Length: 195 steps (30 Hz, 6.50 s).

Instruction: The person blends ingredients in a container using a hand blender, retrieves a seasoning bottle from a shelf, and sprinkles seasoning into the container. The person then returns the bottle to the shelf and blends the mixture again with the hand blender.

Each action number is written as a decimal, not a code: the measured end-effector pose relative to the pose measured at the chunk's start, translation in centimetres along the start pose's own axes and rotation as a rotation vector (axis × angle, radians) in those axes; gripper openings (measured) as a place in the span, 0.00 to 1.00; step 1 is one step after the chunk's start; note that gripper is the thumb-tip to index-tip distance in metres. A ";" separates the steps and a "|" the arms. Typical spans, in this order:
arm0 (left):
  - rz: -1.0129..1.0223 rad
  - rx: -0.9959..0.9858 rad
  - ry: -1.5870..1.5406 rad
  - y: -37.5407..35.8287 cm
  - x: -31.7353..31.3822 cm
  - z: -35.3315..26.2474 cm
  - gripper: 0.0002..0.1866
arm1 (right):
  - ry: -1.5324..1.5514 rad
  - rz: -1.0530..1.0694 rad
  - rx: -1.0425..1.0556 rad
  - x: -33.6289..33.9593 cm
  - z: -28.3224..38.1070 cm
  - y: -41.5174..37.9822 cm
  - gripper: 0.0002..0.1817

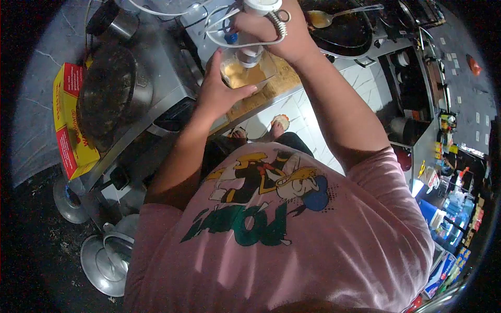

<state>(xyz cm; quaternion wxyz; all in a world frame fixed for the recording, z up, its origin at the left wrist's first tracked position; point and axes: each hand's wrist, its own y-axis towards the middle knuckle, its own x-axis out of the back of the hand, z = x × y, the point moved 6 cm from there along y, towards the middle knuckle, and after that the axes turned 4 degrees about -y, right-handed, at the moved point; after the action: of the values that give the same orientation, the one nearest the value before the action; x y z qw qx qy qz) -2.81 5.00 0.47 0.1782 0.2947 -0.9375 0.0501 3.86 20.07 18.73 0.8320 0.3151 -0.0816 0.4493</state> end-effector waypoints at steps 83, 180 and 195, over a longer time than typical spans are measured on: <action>0.003 -0.177 -0.037 0.4 -0.1 -0.4 0.58 | -0.011 -0.003 -0.114 -3.6 -4.1 -3.7 0.19; 0.057 0.011 -0.040 0.5 -1.3 2.2 0.50 | -0.099 -0.050 -0.089 -3.9 -4.4 -4.0 0.25; 0.045 0.007 -0.014 -0.2 -1.0 1.9 0.54 | -0.030 -0.145 0.074 -3.6 -3.7 -1.6 0.24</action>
<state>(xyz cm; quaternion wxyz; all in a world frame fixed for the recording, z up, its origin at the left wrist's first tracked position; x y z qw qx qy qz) -2.54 5.01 -1.62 0.1695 0.2744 -0.9449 0.0553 2.45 19.15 13.58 0.8487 0.3575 -0.0545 0.3858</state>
